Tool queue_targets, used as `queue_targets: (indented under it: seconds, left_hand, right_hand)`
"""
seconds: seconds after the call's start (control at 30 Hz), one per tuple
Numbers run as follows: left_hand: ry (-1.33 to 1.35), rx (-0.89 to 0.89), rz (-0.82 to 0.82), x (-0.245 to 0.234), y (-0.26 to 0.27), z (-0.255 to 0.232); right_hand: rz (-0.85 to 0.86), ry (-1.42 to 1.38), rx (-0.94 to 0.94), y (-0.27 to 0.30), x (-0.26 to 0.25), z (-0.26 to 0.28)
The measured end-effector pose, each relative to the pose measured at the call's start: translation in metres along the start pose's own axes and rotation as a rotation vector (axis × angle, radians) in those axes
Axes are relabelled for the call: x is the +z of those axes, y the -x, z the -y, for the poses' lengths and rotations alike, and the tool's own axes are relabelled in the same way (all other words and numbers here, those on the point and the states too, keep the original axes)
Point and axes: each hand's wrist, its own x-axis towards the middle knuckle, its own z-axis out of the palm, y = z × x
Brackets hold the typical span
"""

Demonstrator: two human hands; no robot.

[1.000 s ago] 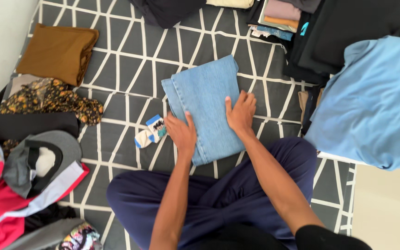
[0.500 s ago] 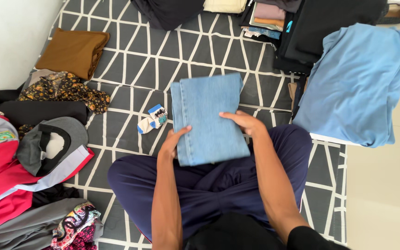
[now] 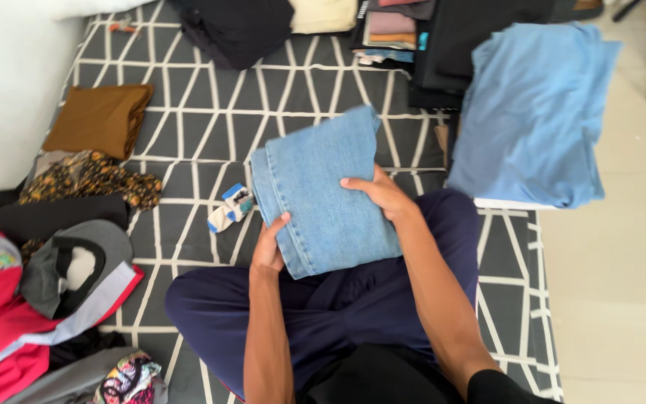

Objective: The person folds a pair of blue jeans, a light-colored printed garment, a blue shirt, and a pair of dark trousers while sitting on a patterned surface.

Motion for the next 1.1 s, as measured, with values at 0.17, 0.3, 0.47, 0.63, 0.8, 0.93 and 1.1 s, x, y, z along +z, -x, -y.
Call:
queue_targets:
  seconds: [0.17, 0.3, 0.47, 0.63, 0.8, 0.93, 1.1]
  left_hand:
    - [0.029, 0.037, 0.233, 0.084, -0.006, -0.03]
    - [0.0, 0.103, 0.437, 0.196, -0.013, -0.043]
    - [-0.024, 0.182, 0.658, 0.326, -0.036, -0.021]
    - [-0.158, 0.225, 0.681, 0.384, -0.094, 0.046]
    - [-1.298, 0.723, 0.199, 0.394, -0.105, 0.114]
    - [-1.45, 1.188, 0.078, 0.407, -0.083, 0.117]
    - [-1.362, 1.166, 0.393, 0.398, -0.115, 0.114]
  right_hand:
    - [-0.145, 0.011, -0.224, 0.069, -0.049, 0.069]
    - [-0.366, -0.024, -0.355, 0.119, -0.115, 0.12]
    - [-0.396, -0.039, -0.521, 0.16, -0.215, 0.172]
    - [-0.692, 0.448, -0.449, 0.129, -0.328, 0.134]
    - [-0.955, 1.174, -0.118, 0.047, -0.323, 0.0]
    - [-1.087, 1.194, -0.224, 0.063, -0.292, 0.001]
    - [-1.026, 1.31, -0.285, 0.058, -0.259, 0.024]
